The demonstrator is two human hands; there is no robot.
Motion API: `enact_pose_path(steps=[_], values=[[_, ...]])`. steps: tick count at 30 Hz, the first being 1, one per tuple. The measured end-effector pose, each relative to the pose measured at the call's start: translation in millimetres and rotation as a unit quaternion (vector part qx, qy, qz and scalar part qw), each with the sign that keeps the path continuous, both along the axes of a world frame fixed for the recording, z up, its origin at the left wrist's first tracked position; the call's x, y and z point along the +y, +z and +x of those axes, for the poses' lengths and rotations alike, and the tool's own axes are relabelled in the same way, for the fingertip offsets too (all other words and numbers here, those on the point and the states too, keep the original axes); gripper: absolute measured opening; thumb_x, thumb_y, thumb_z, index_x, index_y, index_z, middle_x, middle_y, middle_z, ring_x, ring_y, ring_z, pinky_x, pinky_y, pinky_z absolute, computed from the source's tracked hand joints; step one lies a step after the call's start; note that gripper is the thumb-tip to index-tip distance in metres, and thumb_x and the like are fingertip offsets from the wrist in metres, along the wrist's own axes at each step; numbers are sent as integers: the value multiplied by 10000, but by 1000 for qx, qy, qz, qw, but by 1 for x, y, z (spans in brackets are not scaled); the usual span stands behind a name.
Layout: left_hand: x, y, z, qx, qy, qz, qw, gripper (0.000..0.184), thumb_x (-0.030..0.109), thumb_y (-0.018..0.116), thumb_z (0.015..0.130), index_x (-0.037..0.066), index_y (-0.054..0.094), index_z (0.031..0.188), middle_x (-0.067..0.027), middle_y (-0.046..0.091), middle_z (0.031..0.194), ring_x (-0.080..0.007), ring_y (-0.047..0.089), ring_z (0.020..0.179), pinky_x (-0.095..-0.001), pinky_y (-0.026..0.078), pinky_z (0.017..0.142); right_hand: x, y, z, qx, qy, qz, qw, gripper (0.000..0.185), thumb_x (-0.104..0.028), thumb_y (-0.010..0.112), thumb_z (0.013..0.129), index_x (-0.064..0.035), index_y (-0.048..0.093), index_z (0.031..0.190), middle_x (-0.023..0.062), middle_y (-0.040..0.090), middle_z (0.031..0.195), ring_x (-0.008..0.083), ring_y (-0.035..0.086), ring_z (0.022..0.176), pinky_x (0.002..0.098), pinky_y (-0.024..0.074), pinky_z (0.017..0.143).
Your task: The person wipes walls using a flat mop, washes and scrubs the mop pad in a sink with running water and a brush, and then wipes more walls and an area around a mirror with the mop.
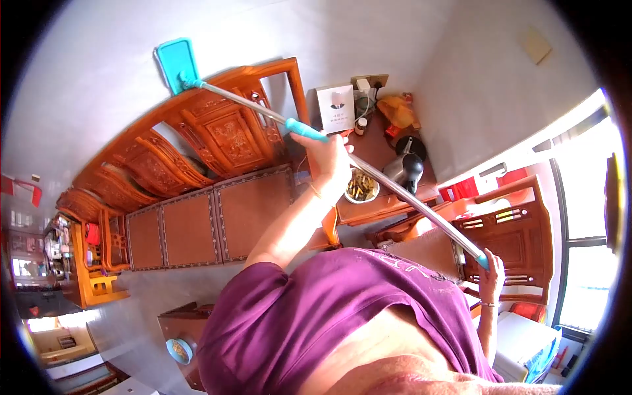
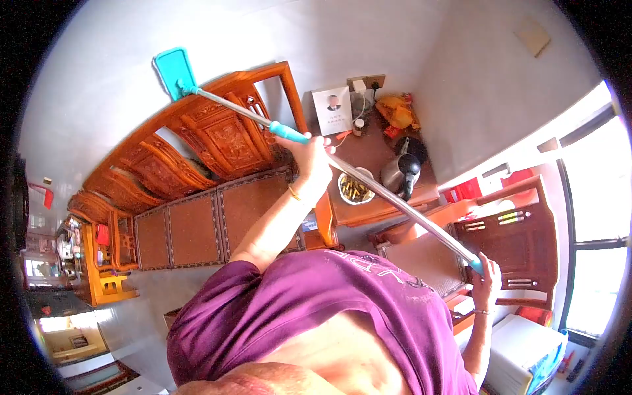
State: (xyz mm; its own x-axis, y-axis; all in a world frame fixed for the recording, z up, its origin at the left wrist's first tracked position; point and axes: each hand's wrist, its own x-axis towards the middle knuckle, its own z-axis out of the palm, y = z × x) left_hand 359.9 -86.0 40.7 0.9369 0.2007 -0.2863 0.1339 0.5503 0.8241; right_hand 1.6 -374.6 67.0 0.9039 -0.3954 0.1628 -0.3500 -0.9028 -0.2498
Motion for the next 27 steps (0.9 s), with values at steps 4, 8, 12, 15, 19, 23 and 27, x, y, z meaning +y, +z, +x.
enact_pose_path(steps=[4, 8, 12, 15, 19, 23, 27], values=[[-42, -3, -36, 1, -84, -28, 996, 977, -85, 505, 747, 307, -123, 1383, -137, 369, 1107, -163, 522, 652, -303, 499, 534, -10, -32, -64, 1, -49, -17, 999, 428, 9, 575, 754, -90, 534, 1168, 125, 582, 994, 315, 540, 936, 408, 434, 809], [-62, -8, -69, 7, -159, -42, 986, 930, -80, 514, 747, 310, -59, 1367, -111, 390, 1109, -167, 523, 690, -329, 527, 567, 4, -82, -127, -14, -81, -43, 996, 446, 20, 536, 766, -97, 510, 1196, 134, 563, 1076, 330, 521, 993, 428, 395, 857], [-68, -6, -104, -47, -266, -123, 955, 805, -46, 506, 783, 278, 46, 1358, -113, 431, 1074, -204, 565, 750, -387, 555, 646, 25, -142, -195, -23, -156, 1, 988, 501, 7, 552, 728, -97, 473, 1212, 158, 560, 1003, 352, 510, 929, 449, 402, 817], [-68, 14, -133, -67, -364, -162, 915, 518, 58, 501, 845, 199, 261, 1281, -104, 499, 991, -249, 604, 812, -414, 550, 714, 43, -185, -229, -94, -294, 146, 940, 413, 0, 599, 738, -73, 522, 1137, 153, 576, 928, 335, 545, 870, 420, 436, 777], [-63, 81, -112, -171, -322, -204, 909, 221, 113, 522, 852, 91, 430, 1052, -72, 525, 894, -209, 593, 788, -364, 516, 723, 56, -287, -291, -305, -490, 175, 797, 296, -37, 636, 728, -75, 588, 1018, 143, 594, 912, 333, 573, 863, 408, 456, 764], [-68, 89, -45, -76, -327, -142, 931, 104, 118, 547, 868, 78, 490, 945, -14, 462, 700, -112, 476, 592, -285, 439, 570, 104, -222, -272, 32, -584, 77, 807, 237, -142, 656, 712, -87, 619, 940, 134, 629, 888, 320, 601, 867, 419, 465, 749], [-82, 68, -78, -5, -423, -157, 892, 75, 150, 558, 883, 113, 553, 948, 59, 317, 537, -82, 315, 447, -257, 338, 476, 103, -259, -262, 87, -483, 197, 849, 259, -159, 673, 693, -47, 613, 918, 186, 639, 828, 347, 617, 823, 422, 473, 736]])
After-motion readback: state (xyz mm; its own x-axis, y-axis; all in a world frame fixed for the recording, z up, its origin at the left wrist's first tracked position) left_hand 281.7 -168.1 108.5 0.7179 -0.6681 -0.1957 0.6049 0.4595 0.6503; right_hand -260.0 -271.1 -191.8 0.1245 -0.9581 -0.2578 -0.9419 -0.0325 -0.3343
